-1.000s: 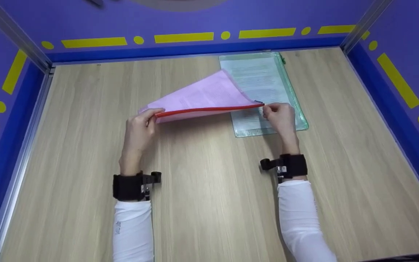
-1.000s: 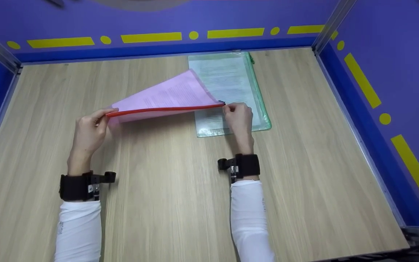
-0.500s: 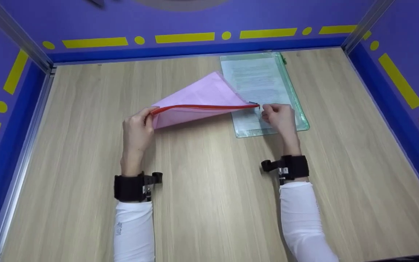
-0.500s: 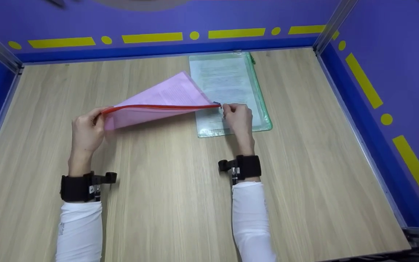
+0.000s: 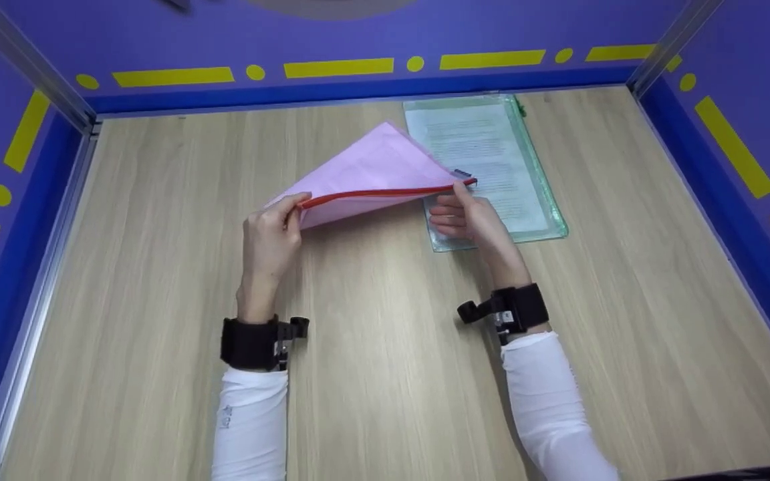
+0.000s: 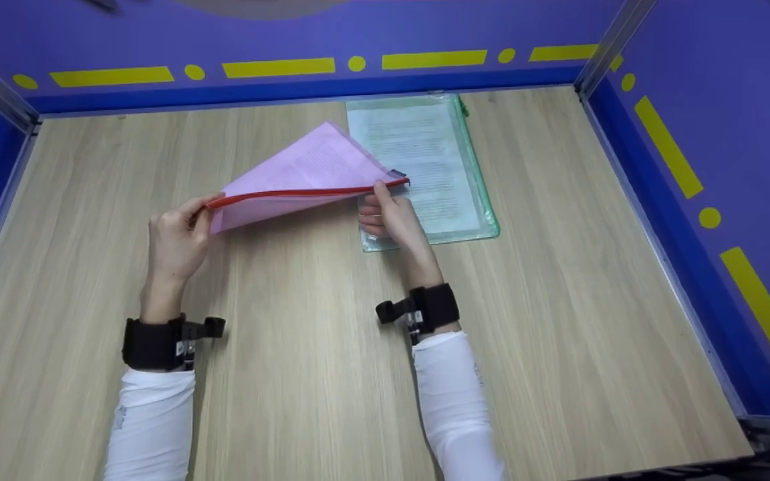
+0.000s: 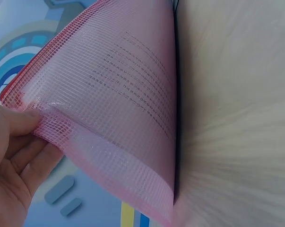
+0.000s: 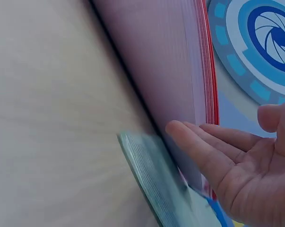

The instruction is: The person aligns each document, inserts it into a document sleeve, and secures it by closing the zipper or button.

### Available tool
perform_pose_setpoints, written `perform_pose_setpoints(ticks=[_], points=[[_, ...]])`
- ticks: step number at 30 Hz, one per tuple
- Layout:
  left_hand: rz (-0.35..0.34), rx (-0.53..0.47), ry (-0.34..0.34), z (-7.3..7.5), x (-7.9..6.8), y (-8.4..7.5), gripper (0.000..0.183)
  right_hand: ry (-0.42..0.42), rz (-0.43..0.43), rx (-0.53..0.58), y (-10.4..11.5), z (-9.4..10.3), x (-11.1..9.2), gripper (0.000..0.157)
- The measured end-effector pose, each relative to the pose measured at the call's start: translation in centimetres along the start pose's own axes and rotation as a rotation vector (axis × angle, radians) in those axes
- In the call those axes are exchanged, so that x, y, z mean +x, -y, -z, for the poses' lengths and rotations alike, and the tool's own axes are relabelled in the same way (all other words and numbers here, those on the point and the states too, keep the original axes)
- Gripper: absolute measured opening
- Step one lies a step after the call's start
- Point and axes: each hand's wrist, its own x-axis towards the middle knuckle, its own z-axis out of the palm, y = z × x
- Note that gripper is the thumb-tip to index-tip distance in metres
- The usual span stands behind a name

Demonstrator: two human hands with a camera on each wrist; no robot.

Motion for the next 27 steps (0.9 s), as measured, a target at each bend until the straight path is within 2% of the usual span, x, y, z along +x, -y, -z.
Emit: perform_pose_setpoints(ticks=[4,8,15,19,23,27], points=[[-0.046,0.001,0.007,-0.5,-0.1,-0.2,0.020,0.121,-0.050,0.148,-0.2,-1.3,0.1,0.075],[-0.062,-0.014,0.097,-0.8,-0.2,-0.7,0.019,0.179,-0.088,0.299,-0.8,-2.3,0.4,0.079],[-0.068,-0.034,0.358,-1.2,-0.5,-2.0,0.022,0.133,-0.138,0.602,-1.3,-4.0,0.9,0.074],[-0.091,-0.047,0.487,-1.9,-0.8,-2.8,0.022,0.120,-0.137,0.708,-1.5,-5.3,0.7,0.064],[-0.113,-0.042,0.607,-2.8,-1.1,-3.6,0.023,0.062,-0.112,0.726,-1.7,-6.5,0.5,0.051],[-0.100,-0.049,0.678,-3.4,-1.3,-3.9,0.025,-0.044,-0.115,0.667,-2.0,-7.0,0.6,0.040]])
